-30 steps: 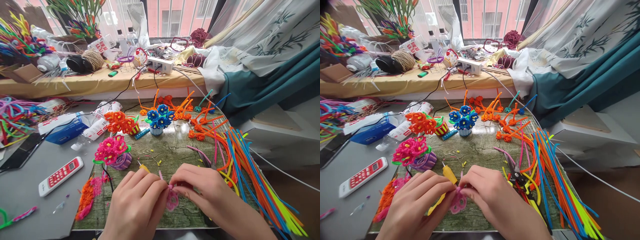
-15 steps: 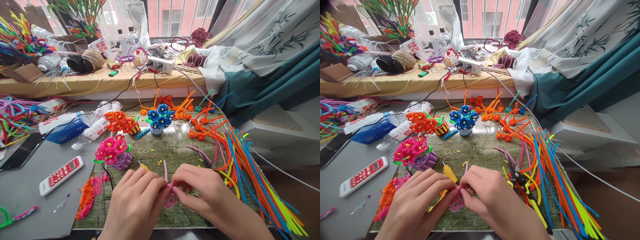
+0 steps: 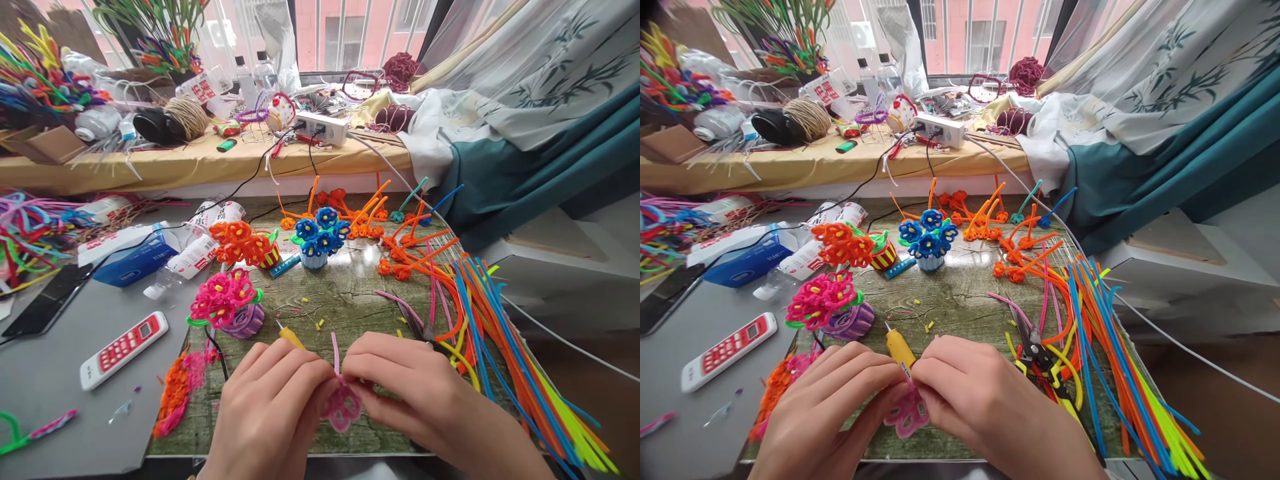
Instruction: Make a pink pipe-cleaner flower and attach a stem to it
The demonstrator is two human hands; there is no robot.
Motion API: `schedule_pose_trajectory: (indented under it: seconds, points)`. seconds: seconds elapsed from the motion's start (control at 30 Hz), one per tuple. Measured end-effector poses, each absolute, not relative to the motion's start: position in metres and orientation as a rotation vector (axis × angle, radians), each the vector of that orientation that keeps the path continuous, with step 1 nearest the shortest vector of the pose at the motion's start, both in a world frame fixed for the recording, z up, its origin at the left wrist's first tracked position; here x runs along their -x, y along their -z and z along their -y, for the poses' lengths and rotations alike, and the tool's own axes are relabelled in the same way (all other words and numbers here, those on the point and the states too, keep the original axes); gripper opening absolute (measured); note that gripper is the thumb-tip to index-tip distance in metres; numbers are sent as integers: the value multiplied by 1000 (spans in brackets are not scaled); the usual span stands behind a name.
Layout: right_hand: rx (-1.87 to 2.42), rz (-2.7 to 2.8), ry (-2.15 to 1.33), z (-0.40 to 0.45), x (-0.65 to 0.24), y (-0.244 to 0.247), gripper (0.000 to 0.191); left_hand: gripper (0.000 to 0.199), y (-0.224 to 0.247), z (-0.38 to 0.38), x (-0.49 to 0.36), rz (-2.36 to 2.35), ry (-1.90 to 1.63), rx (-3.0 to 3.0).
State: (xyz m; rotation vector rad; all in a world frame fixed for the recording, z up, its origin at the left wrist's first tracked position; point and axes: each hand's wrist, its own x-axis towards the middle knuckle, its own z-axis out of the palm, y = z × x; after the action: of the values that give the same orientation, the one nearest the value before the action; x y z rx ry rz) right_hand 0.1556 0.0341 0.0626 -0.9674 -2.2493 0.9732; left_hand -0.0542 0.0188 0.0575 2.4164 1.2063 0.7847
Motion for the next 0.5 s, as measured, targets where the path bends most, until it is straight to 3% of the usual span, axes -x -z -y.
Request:
schedule_pose_trajectory:
  seconds: [0.2, 0.5]
  points:
    - [1073, 1943, -1240, -35, -159, -61, 9, 14, -59, -21, 57, -1185, -765, -2377]
    - [1063, 1950, -1286, -36, -154, -60, 19, 13, -59, -19, 52, -1216, -788, -2375]
